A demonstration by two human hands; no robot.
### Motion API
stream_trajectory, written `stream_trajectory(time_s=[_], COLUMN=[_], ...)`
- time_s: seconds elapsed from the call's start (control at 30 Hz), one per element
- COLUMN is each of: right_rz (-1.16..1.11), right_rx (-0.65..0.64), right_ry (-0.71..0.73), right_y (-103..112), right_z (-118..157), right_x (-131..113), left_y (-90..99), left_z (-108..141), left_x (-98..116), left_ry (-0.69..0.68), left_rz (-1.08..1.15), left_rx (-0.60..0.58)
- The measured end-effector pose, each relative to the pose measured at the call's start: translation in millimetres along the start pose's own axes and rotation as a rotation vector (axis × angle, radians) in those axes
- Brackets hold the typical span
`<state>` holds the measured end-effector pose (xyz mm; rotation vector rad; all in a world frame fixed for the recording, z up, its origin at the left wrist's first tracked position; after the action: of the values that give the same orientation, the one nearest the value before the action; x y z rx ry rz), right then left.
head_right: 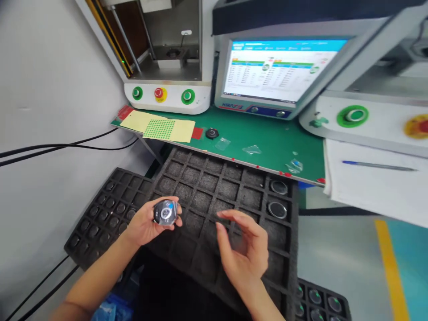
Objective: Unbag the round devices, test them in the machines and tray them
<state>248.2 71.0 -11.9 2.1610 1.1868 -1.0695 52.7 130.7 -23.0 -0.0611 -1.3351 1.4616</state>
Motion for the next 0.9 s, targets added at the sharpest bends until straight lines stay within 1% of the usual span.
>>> stream_trajectory(time_s=[0.07,0.1,0.17,0.23,0.33,0.4,0.43,0.5,0.57,0.6,0.63,0.67,0.73,0.77,0.8,0.83,0.9], right_rz=[-0.123,-0.168,-0.235,-0.272,-0.324,-0.365,-0.363,-0.284,-0.121,-0.009,0.15,0.332,0.449,0.494,0.523,0.563,0.658], right_rx=[-0.102,-0.135,-0.18,-0.186,-0.157,-0.135,-0.116,-0.044,0.042,0.063,0.076,0.035,-0.027,-0.066,-0.1,-0.128,-0.151], right_ry=[0.049,0.043,-0.01,-0.071,-0.139,-0.161,-0.151,-0.093,-0.079,-0.123,-0.215,-0.329,-0.401,-0.424,-0.431,-0.432,-0.394], right_y=[-9,-13,-20,-23,-19,-11,-5,11,28,35,41,46,49,49,47,45,41], right_z=[-14,-19,-23,-21,-15,-23,-32,-65,-106,-126,-144,-158,-176,-179,-179,-176,-171], right_x=[-22,-27,-31,-31,-35,-37,-34,-17,22,48,76,103,137,146,151,151,143], left_y=[-14.0,-19.8,-29.3,-35.8,-38.8,-35.4,-32.2,-24.4,-17.6,-15.6,-14.3,-13.6,-13.8,-14.5,-15.6,-16.8,-18.2], left_z=[-5,-6,-9,-10,-12,-13,-13,-13,-10,-8,-5,-3,3,5,7,7,7], left_x=[-14,-20,-30,-37,-42,-41,-41,-41,-45,-49,-53,-59,-71,-78,-84,-90,-98], left_ry=[0.05,0.067,0.087,0.097,0.112,0.097,0.082,0.051,0.044,0.052,0.064,0.078,0.102,0.113,0.126,0.139,0.159], left_rz=[-0.015,-0.016,-0.003,0.019,0.055,0.079,0.09,0.105,0.118,0.125,0.13,0.134,0.143,0.15,0.161,0.174,0.197], left_rx=[-0.045,-0.066,-0.105,-0.133,-0.149,-0.124,-0.099,-0.04,0.003,0.008,0.009,0.008,0.005,0.003,-0.001,-0.01,-0.037])
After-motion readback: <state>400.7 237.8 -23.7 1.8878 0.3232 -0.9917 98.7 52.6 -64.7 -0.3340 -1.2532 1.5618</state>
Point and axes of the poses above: each hand's wrist, its own z-axis away from the middle knuckle, its own y-axis out of the back of the hand, x = y × z, the point moved 6 cm from there along -z, towards the middle knuckle, and after that the axes turned 9 degrees about y, right-handed, at the moved point
